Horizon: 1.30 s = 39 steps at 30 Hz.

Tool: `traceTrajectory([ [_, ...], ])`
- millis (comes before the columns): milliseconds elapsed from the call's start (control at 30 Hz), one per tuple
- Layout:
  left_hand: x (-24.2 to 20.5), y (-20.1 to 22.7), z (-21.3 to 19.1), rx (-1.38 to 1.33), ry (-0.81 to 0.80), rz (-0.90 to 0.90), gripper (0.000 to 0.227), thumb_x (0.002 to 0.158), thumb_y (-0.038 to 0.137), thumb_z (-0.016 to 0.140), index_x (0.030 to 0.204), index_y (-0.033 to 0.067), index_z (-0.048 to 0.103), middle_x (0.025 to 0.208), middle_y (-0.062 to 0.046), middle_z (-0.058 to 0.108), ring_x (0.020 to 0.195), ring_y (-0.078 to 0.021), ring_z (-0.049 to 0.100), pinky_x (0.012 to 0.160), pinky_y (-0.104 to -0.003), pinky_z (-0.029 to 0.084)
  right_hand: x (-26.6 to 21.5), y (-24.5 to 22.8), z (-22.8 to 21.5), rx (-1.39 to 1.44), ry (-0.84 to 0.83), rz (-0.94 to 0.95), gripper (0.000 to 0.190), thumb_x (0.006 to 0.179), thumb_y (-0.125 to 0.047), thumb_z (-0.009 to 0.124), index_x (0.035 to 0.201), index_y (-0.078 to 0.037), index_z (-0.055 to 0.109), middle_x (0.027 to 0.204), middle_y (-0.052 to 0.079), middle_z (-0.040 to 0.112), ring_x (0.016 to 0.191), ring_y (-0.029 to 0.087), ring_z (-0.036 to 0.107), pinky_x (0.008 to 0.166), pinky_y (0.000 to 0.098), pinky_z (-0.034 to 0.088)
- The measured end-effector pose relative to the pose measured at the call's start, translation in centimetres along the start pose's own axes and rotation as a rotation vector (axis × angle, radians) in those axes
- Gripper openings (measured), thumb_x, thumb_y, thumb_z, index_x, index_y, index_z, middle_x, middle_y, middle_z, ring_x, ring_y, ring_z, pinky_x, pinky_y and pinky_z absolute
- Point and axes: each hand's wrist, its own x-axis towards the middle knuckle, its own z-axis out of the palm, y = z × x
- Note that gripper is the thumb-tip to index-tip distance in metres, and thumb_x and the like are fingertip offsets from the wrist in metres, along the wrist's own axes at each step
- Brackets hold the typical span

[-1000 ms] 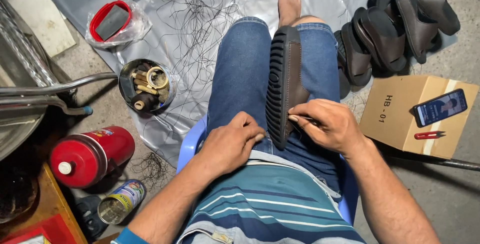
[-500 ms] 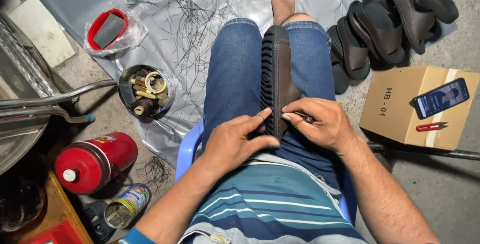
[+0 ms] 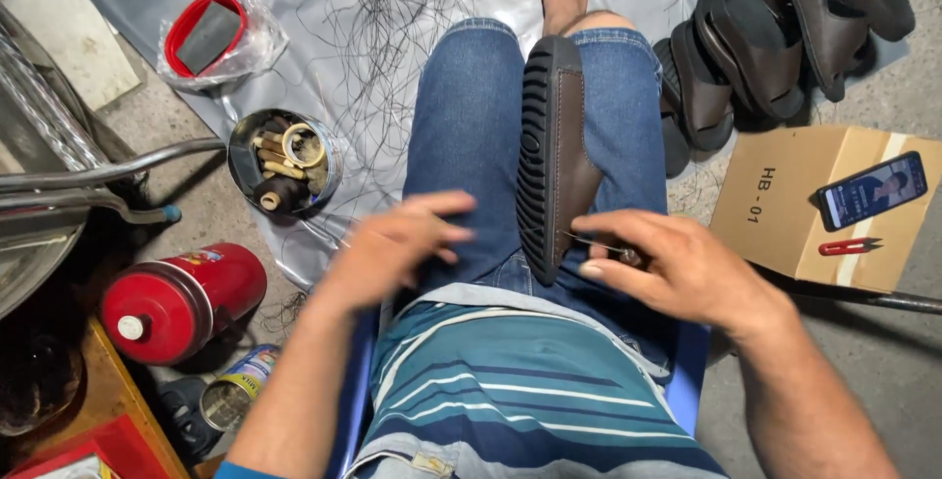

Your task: Manually stitching the sole of a leather shoe using a stitching awl and thread.

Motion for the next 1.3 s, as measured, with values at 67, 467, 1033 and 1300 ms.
traceTrajectory([
  [67,0.0,-0.9,-2.4,0.173,0.277,-0.13,0.029,0.087,0.031,0.049,0.073,0.013,0.065,0.11,-0.005,0.064,0.093,-0.0161,0.065,0.064,-0.021,0.043,-0.8,0.5,-1.1,-0.04,-0.058,-0.036,0.032,0.081,-0.017,0.055,0.112,-0.008,0.057,0.092,0.013,0.063,0.084,0.029,0.06,0.073,0.0393,0.046],
  [467,2.3,-0.1,5.5,0.567,0.018,0.345,0.054,0.088,0.024,0.056,0.136,0.0122,0.032,0.144,-0.015,0.031,0.131,-0.0296,0.038,0.105,-0.039,0.035,1.4,2.6,-1.6,-0.513,-0.285,-0.14,0.044,0.08,-0.018,0.052,0.123,-0.029,0.052,0.092,-0.003,0.055,0.079,0.017,0.056,0.054,0.0337,0.051],
  [1033,3.1,-1.4,5.7,0.494,0.023,0.29,0.062,0.083,0.022,0.065,0.136,0.0201,0.033,0.145,-0.007,0.032,0.13,-0.0225,0.041,0.099,-0.033,0.043,1.5,3.1,-1.5,-0.505,-0.317,-0.106,0.047,0.08,-0.017,0.049,0.124,-0.031,0.052,0.084,-0.003,0.052,0.073,0.016,0.053,0.051,0.0335,0.05],
  [1300,3.2,-1.6,5.6,0.45,0.021,0.252,0.061,0.082,0.022,0.066,0.135,0.0234,0.035,0.145,-0.004,0.033,0.088,-0.0132,0.064,0.088,-0.027,0.048,1.5,3.1,-1.3,-0.533,-0.324,-0.101,0.049,0.079,-0.017,0.05,0.126,-0.032,0.051,0.083,-0.003,0.051,0.073,0.018,0.053,0.05,0.0344,0.049],
])
